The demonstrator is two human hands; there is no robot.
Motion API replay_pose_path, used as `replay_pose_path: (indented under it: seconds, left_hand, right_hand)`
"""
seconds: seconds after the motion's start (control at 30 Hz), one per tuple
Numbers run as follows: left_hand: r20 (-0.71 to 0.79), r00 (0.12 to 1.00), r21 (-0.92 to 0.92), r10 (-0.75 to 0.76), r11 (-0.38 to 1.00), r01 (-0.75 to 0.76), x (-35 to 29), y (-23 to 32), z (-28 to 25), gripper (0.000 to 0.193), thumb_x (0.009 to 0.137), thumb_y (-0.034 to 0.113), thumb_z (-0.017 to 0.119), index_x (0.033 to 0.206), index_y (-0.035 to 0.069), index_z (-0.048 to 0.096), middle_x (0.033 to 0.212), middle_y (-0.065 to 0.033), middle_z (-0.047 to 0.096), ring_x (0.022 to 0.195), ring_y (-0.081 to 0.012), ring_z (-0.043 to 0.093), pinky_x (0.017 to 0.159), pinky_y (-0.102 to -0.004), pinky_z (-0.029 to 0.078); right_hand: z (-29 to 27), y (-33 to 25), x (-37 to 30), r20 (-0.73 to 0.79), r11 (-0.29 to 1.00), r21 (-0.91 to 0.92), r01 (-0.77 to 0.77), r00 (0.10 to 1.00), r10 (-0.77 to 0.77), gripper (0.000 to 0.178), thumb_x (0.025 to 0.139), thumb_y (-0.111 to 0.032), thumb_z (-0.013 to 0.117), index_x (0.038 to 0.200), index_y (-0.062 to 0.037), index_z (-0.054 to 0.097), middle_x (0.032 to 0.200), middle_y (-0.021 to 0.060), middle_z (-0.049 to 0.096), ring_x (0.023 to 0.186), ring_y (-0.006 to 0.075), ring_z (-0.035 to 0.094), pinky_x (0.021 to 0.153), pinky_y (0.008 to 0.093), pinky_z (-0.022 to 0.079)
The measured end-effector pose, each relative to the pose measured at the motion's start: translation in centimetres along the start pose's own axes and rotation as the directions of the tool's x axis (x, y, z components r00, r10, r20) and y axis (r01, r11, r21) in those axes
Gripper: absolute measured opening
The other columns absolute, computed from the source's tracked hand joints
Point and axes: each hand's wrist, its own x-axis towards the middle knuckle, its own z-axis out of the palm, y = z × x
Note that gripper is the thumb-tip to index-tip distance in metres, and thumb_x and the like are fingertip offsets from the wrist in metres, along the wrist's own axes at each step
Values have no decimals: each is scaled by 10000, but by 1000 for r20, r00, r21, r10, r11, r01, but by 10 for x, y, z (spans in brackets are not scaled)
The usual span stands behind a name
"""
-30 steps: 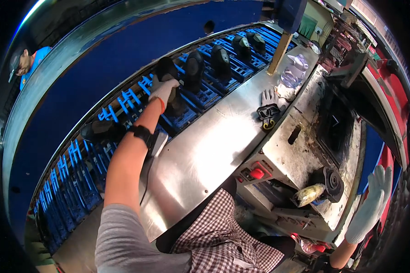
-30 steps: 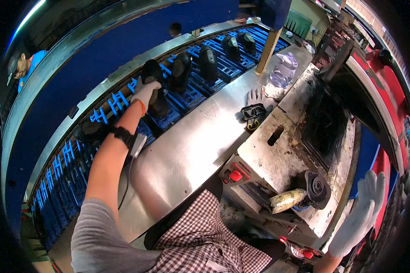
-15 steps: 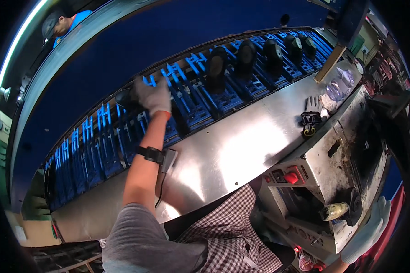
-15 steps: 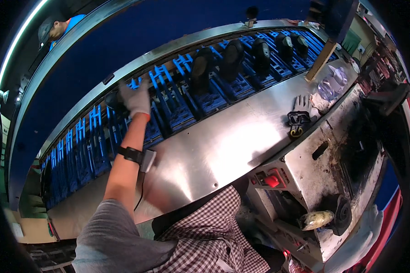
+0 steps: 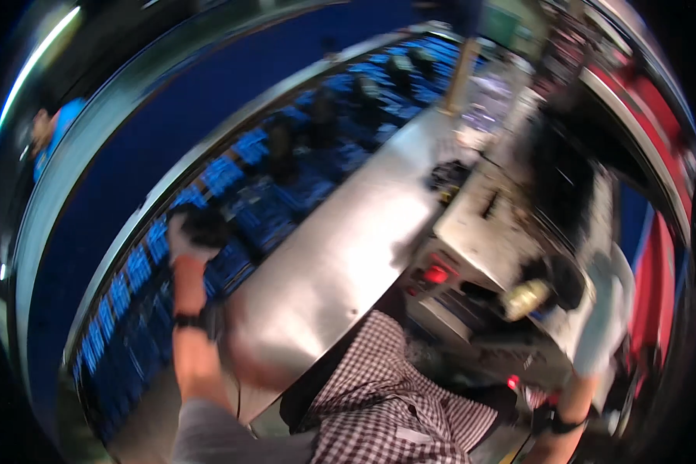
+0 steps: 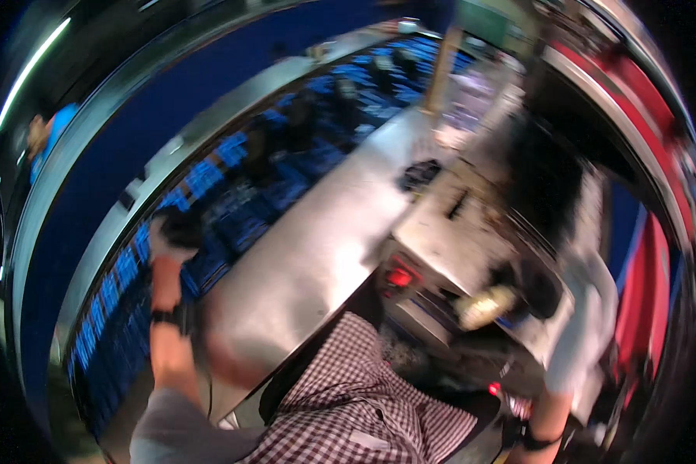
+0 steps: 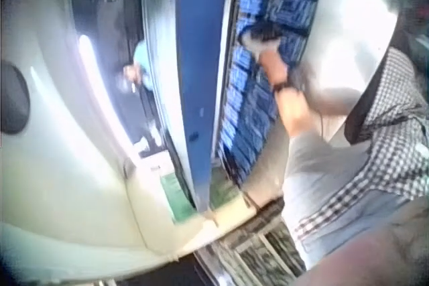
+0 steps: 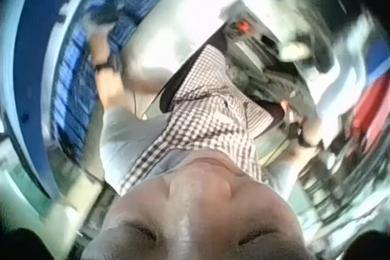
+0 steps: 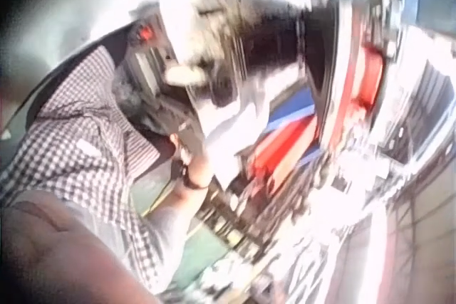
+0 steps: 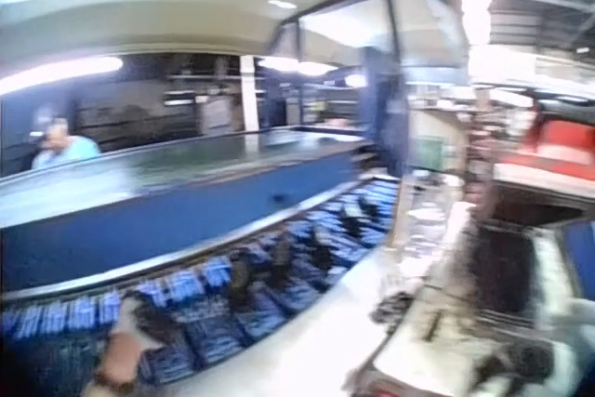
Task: Processing shoe components using industrial pressing and heating machinery on a conveyor line.
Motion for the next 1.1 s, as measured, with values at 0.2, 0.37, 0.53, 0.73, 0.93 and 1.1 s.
replay_pose_path:
  seconds: [0.2,0.37,0.53,0.73,0.93,1.1]
  left_hand:
    - [-447,867,221,220,966,-131,8,-114,207,694,858,461,634,1467,133,588,1417,-154,643,1307,-377,605,998,-706,498]
    - [-29,997,171,67,983,-61,85,-203,324,738,943,450,545,1519,-10,502,1429,-216,629,1246,-352,663,1101,-455,537]
    - [286,927,-11,-244,966,258,153,-264,397,597,982,370,563,1472,29,542,1368,-181,674,1181,-318,701,1088,-468,557]
    - [241,970,700,-23,696,-157,181,-279,457,635,1055,331,607,1586,45,408,1571,-101,514,1469,-236,456,1220,-436,339]
    - [667,718,550,200,518,-655,190,-256,524,592,1000,49,680,1547,-26,466,1442,-148,631,1302,-199,620,1097,-306,504]
    - [834,352,386,426,6,-923,235,-257,558,459,1038,283,657,1407,10,640,1228,-136,738,1168,-202,700,1045,-337,538]
  right_hand:
    - [78,-66,16,740,974,217,-66,662,-120,675,1041,-281,640,1583,40,400,1474,187,583,1329,256,585,1163,389,435]
    - [103,-69,20,864,966,113,-233,503,20,1047,1048,-454,654,1682,36,-21,1671,310,332,1507,307,434,1216,342,372]
    - [104,-58,32,696,822,434,-369,716,-46,859,1051,-411,588,1656,10,147,1532,188,551,1308,250,614,1141,361,471]
    - [47,-21,113,681,400,606,-688,708,187,490,1039,-370,562,1347,10,597,1231,164,736,1071,263,739,1021,401,577]
    - [44,122,227,226,977,-110,-182,953,203,849,947,-513,633,1608,-28,413,1524,275,542,1384,379,587,1155,462,480]
    - [96,46,183,252,552,-834,-13,881,401,992,846,-720,658,1668,-254,357,1701,353,179,1463,492,472,1193,473,435]
